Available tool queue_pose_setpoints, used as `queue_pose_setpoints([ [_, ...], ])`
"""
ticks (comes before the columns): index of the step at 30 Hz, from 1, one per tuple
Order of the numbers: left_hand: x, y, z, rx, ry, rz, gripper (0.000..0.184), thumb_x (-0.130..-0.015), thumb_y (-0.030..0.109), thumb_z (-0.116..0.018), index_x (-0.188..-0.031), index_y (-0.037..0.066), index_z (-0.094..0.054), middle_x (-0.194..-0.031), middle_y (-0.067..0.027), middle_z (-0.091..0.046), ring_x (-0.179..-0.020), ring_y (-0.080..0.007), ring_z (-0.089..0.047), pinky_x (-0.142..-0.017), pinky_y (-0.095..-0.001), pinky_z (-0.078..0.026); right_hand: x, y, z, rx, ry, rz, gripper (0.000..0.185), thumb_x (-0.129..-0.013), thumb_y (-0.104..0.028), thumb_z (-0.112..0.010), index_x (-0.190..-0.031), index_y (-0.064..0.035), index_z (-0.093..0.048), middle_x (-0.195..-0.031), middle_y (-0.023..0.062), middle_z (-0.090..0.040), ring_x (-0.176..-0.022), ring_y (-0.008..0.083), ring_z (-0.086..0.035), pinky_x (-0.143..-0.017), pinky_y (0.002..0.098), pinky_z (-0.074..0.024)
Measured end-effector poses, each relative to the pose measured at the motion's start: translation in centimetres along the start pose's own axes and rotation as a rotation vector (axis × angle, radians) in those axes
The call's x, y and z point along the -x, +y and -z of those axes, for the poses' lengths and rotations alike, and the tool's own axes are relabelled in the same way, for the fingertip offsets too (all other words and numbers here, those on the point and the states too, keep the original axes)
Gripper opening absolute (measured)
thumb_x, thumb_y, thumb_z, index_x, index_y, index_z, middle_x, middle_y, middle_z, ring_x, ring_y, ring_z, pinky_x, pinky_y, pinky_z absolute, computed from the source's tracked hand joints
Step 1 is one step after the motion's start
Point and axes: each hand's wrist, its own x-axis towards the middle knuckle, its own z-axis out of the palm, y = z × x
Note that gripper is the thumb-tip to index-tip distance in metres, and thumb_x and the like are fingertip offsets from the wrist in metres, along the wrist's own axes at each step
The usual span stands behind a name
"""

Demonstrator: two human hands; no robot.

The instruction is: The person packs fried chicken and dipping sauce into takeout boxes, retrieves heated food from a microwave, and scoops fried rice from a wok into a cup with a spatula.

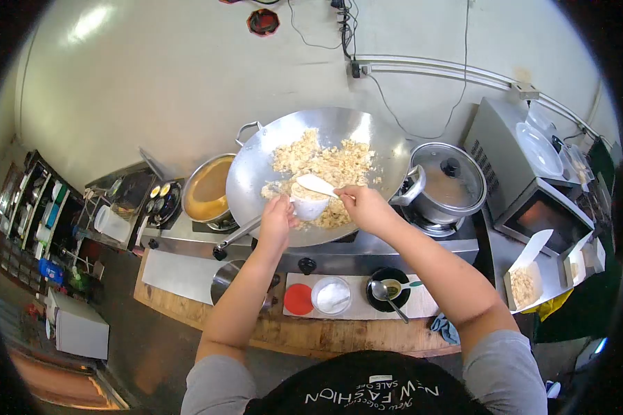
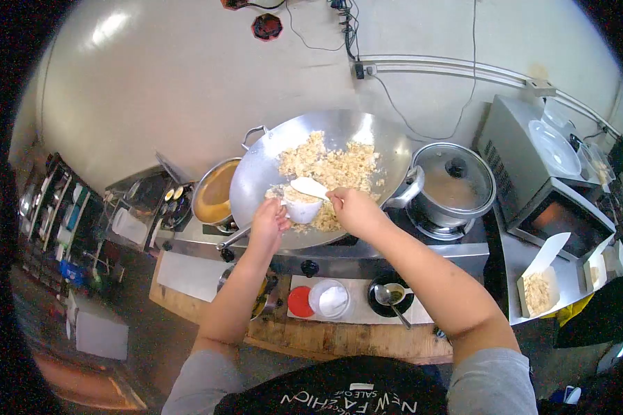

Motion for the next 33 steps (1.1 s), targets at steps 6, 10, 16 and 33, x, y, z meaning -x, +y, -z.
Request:
queue_pose_setpoints([
  [6,0.3,0.3,-0.3,0.009,0.11,0.006,0.018,-0.101,0.024,-0.047,-0.087,0.013,-0.05,-0.071,0.0049,-0.04,-0.057,-0.0067,-0.035,-0.05,-0.0245,-0.033,1.6,-1.8,-1.6,-0.111,0.042,0.144,0.028,-0.095,-0.016,-0.054,-0.116,-0.0036,-0.068,-0.084,0.0247,-0.067,-0.069,0.031,-0.065,-0.066,0.0374,-0.0512],
  [10,0.6,-0.3,0.0,0.004,0.042,0.011,0.014,-0.1,0.022,-0.048,-0.089,0.014,-0.048,-0.069,0.0054,-0.039,-0.056,-0.0049,-0.034,-0.05,-0.0223,-0.031,0.2,-0.4,-0.6,-0.041,0.028,-0.042,0.026,-0.091,-0.017,-0.057,-0.11,-0.0051,-0.07,-0.09,0.0256,-0.068,-0.083,0.0392,-0.068,-0.076,0.0455,-0.0536],
  [16,0.4,0.2,0.8,0.021,0.051,-0.031,0.013,-0.1,0.023,-0.048,-0.092,0.013,-0.051,-0.071,0.0059,-0.039,-0.058,-0.0054,-0.035,-0.052,-0.0224,-0.032,2.0,-2.5,-0.3,-0.063,0.008,0.023,0.027,-0.095,-0.017,-0.053,-0.115,-0.0033,-0.068,-0.091,0.0237,-0.069,-0.081,0.0364,-0.068,-0.075,0.0408,-0.0529],
  [33,1.0,-0.3,5.3,0.136,0.035,-0.152,0.009,-0.096,0.019,-0.055,-0.1,0.011,-0.053,-0.076,0.0034,-0.048,-0.062,-0.0059,-0.042,-0.051,-0.0224,-0.035,-1.5,-1.0,-0.6,0.808,-0.253,-0.081,0.025,-0.085,-0.024,-0.06,-0.096,-0.0073,-0.075,-0.101,0.0144,-0.073,-0.096,0.0297,-0.07,-0.075,0.0444,-0.0552],
])
